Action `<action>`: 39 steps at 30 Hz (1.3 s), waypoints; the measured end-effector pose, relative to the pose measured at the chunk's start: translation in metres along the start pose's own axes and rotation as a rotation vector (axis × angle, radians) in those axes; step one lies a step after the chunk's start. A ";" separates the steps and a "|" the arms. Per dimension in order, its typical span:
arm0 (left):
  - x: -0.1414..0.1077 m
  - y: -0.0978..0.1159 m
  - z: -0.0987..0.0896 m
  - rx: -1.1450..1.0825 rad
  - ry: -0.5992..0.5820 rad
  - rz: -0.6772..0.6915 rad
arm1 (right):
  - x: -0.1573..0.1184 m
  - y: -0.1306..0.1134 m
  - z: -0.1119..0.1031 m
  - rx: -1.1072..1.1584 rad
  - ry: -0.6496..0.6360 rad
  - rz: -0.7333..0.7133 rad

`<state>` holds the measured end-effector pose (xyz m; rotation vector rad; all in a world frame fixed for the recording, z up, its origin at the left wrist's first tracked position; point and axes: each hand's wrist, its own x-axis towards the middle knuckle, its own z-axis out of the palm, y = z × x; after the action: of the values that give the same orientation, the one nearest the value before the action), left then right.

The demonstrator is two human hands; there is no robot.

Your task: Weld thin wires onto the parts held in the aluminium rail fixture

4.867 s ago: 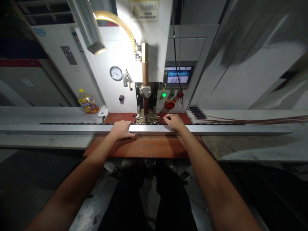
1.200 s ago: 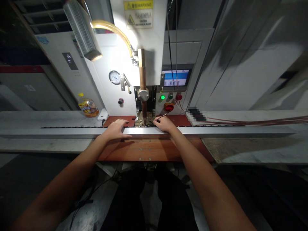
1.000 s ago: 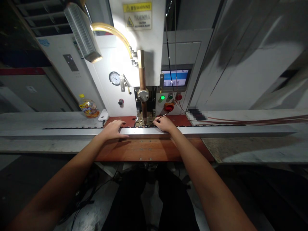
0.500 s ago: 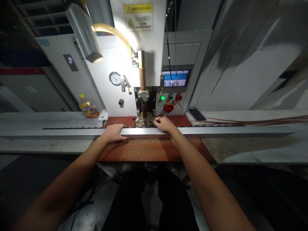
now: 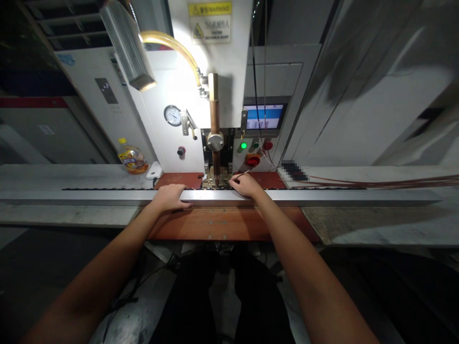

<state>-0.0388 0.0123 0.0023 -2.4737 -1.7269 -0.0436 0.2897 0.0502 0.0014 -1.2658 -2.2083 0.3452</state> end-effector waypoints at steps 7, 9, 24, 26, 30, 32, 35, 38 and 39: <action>0.001 0.000 0.001 -0.011 0.006 -0.004 | 0.000 0.001 0.000 -0.001 0.002 -0.006; 0.001 0.000 0.002 -0.002 0.012 -0.003 | 0.000 0.000 0.000 -0.001 0.003 -0.004; 0.001 -0.002 0.005 -0.022 0.023 0.010 | -0.001 -0.002 0.000 0.000 -0.006 0.005; 0.000 -0.002 0.005 -0.039 0.020 0.013 | -0.001 -0.002 0.000 -0.002 -0.007 0.010; 0.000 0.000 0.004 -0.034 0.000 -0.015 | -0.001 -0.001 0.000 0.003 -0.002 0.005; 0.000 0.000 0.003 -0.028 -0.003 -0.024 | -0.001 -0.001 0.000 0.003 0.000 -0.004; 0.000 0.000 0.003 -0.025 0.000 -0.023 | 0.000 -0.001 0.000 -0.004 -0.006 -0.011; -0.001 0.000 0.002 -0.019 0.012 -0.010 | 0.000 0.000 0.000 -0.014 -0.006 -0.002; -0.001 0.000 0.002 -0.019 0.016 -0.006 | 0.000 0.001 0.001 -0.016 -0.004 0.000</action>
<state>-0.0396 0.0119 0.0000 -2.4750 -1.7355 -0.0799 0.2899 0.0503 0.0006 -1.2744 -2.2185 0.3309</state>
